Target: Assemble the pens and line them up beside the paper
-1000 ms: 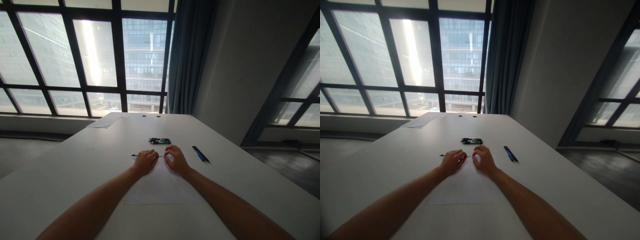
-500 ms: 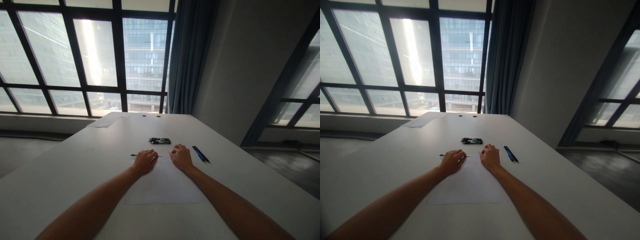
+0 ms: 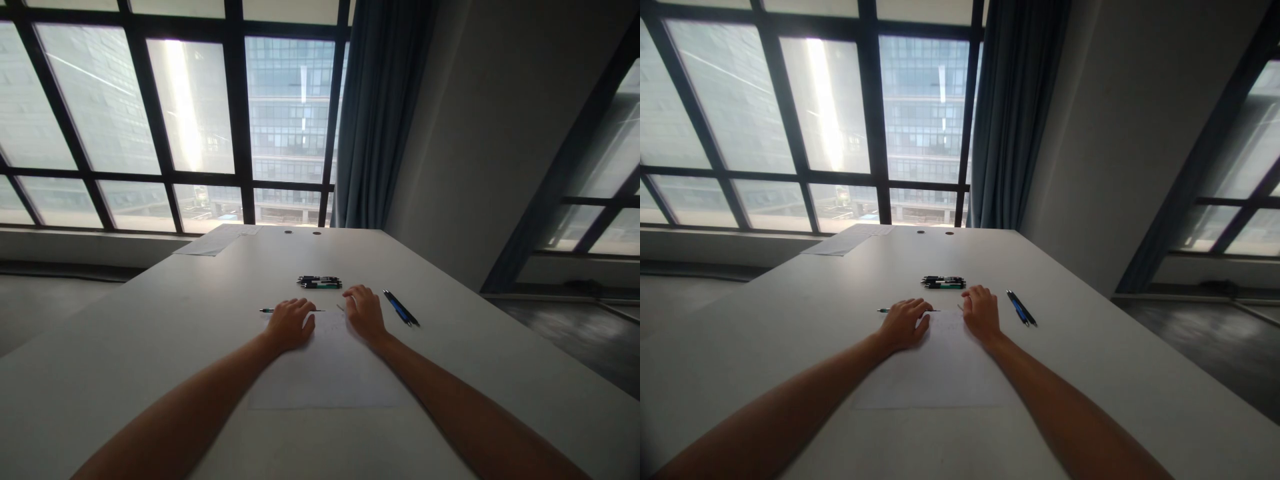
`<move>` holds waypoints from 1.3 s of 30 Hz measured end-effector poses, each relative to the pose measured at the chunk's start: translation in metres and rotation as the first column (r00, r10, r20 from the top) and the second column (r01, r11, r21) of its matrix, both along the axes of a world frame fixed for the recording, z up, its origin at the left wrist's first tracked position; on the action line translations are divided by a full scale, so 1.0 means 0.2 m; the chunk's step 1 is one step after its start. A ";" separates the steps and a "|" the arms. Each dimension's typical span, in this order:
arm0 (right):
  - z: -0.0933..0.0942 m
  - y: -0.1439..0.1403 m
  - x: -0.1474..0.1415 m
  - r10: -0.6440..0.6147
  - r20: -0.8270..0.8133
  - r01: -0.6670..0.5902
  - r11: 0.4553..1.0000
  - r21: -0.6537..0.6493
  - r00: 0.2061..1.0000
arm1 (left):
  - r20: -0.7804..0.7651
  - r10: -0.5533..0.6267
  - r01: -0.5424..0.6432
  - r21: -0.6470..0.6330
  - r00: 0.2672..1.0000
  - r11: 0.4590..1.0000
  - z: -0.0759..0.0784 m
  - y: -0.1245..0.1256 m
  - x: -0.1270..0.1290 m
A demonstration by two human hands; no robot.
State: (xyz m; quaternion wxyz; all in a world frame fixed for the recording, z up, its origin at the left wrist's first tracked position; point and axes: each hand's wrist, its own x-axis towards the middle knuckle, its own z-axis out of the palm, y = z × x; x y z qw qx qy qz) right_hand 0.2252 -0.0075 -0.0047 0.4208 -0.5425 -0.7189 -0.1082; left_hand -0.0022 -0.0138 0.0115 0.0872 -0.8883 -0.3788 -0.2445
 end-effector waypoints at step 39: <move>0.00 -0.01 -0.04 0.109 -0.055 -0.112 0.991 -0.068 0.993 | -0.004 0.120 -0.120 -0.045 0.993 0.992 -0.01 0.03 0.00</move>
